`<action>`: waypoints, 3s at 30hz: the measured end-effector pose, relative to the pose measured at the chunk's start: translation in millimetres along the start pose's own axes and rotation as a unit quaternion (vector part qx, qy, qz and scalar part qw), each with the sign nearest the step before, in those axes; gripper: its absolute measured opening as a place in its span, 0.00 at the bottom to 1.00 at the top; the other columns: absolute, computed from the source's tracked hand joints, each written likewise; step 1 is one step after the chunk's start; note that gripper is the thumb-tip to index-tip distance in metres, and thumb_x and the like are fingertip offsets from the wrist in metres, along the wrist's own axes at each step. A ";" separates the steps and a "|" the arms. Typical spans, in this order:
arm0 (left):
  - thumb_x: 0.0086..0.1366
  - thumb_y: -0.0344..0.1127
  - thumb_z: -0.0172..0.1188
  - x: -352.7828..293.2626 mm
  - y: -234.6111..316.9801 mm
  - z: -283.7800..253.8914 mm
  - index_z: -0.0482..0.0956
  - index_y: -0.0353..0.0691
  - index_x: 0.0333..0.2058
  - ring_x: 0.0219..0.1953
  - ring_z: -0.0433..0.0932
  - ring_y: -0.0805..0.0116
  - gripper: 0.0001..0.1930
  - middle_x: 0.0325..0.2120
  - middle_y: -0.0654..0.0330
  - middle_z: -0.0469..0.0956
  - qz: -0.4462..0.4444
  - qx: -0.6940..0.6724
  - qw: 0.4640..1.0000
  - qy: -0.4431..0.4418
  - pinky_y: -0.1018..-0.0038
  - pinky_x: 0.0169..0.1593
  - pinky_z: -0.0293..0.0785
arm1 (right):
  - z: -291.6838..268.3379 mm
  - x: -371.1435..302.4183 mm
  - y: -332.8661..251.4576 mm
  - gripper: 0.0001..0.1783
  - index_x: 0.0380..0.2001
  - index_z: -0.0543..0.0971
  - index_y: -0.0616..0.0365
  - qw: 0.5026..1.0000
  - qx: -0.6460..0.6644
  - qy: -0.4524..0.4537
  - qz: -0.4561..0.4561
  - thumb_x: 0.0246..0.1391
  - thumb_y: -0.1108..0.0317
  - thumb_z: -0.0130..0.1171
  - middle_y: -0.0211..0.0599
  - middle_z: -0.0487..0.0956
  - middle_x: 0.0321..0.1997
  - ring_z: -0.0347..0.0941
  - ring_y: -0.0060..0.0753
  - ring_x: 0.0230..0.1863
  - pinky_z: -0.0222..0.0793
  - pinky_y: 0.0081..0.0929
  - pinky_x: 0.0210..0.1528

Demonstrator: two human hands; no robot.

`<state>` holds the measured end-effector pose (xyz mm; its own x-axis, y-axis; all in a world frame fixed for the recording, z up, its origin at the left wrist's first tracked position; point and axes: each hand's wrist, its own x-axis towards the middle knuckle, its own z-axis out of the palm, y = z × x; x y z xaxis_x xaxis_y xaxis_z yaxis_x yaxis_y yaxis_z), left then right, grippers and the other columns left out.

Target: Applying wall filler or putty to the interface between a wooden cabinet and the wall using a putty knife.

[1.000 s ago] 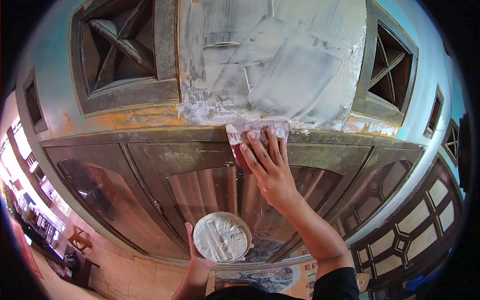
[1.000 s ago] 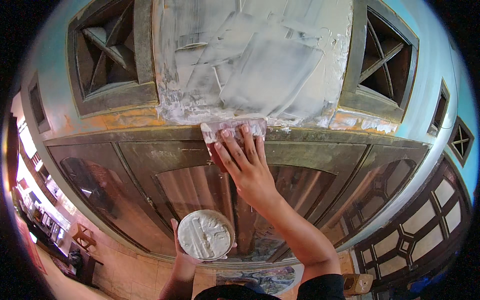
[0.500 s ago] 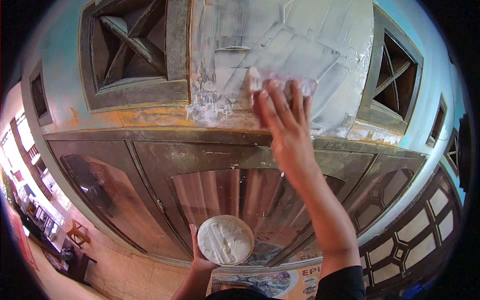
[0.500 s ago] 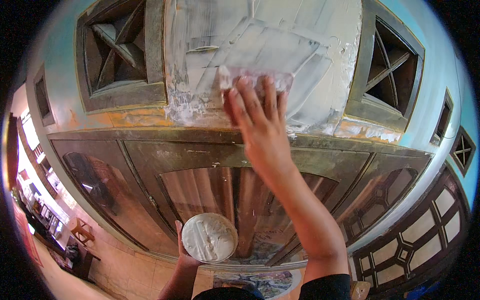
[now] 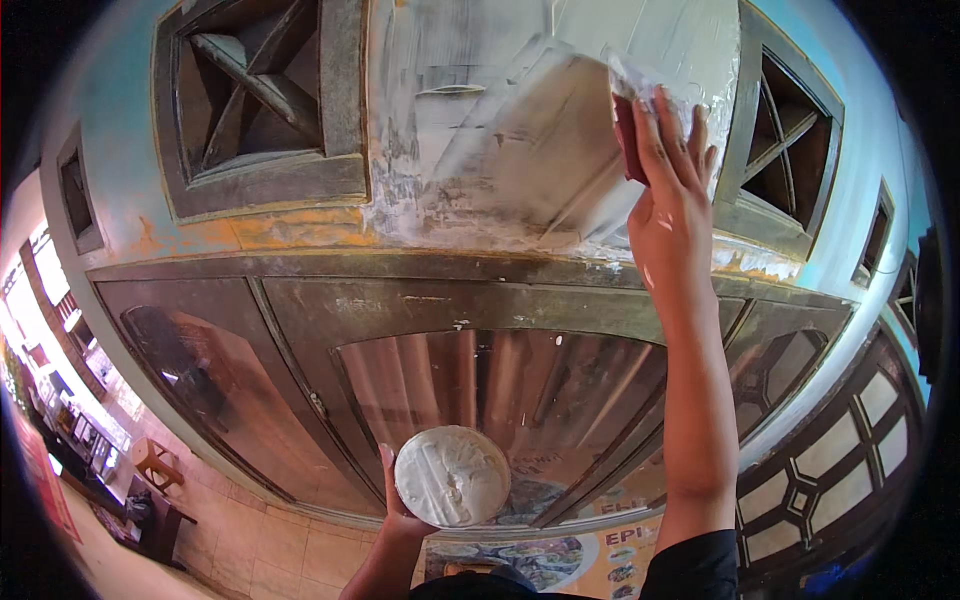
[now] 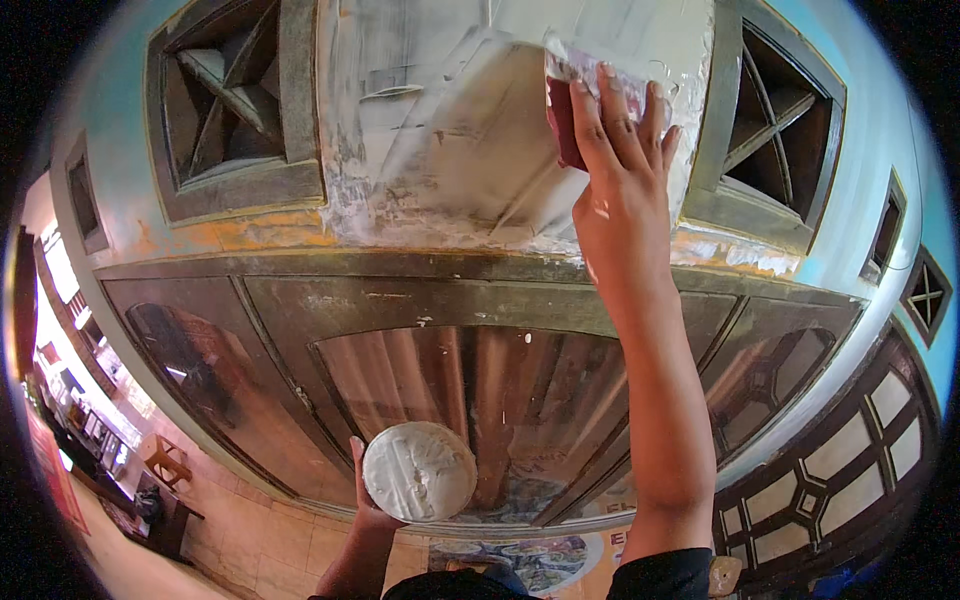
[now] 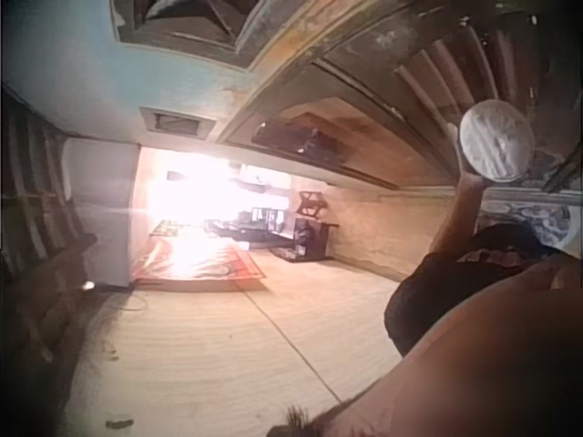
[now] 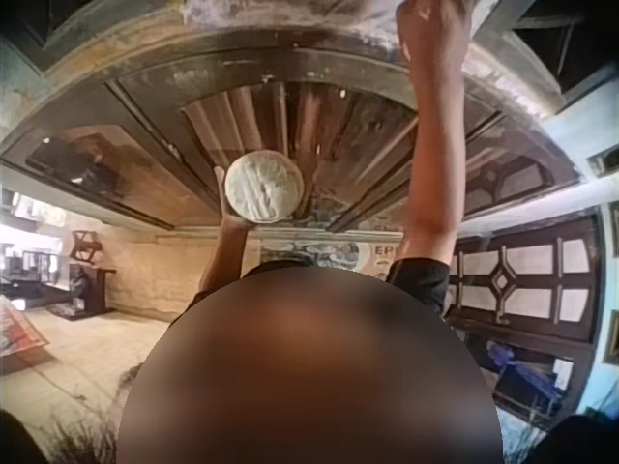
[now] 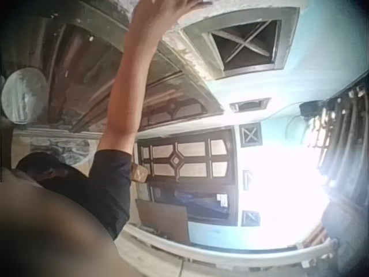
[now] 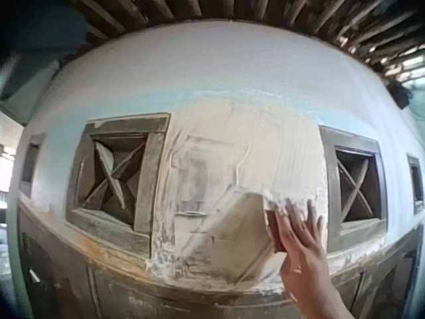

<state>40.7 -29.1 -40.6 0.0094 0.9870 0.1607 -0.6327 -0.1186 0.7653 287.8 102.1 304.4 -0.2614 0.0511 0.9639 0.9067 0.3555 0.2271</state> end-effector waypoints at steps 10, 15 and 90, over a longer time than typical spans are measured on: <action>0.62 0.83 0.42 21.1 -5.0 2.2 0.68 0.40 0.67 0.64 0.71 0.40 0.53 0.64 0.46 0.71 -0.223 -0.451 0.859 -0.096 0.37 0.65 0.65 | 13.9 -126.8 -97.3 0.41 0.72 0.63 0.53 0.959 0.124 -0.240 -0.090 0.53 0.74 0.57 0.42 0.56 0.79 0.42 0.73 0.79 0.42 0.72 0.75; 0.62 0.83 0.41 21.4 -7.2 2.7 0.67 0.40 0.68 0.65 0.70 0.42 0.53 0.65 0.46 0.70 -0.187 -0.459 0.859 -0.124 0.40 0.66 0.66 | -43.2 -109.3 -88.7 0.36 0.69 0.66 0.62 0.797 0.522 -0.260 0.160 0.54 0.85 0.51 0.47 0.69 0.71 0.64 0.53 0.72 0.58 0.54 0.73; 0.62 0.81 0.47 85.3 167.3 74.9 0.70 0.42 0.65 0.63 0.70 0.43 0.49 0.63 0.48 0.70 -0.083 -0.490 0.843 -0.207 0.42 0.65 0.66 | 74.4 116.6 -91.7 0.35 0.70 0.64 0.64 0.977 -0.042 -0.055 -0.203 0.60 0.71 0.55 0.49 0.59 0.76 0.51 0.62 0.77 0.53 0.68 0.72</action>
<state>-6.4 27.1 147.8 0.3019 0.8342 0.4615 -0.9300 0.3642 -0.0501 149.6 144.8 385.6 -0.6356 0.0232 0.7717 0.7429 0.2905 0.6031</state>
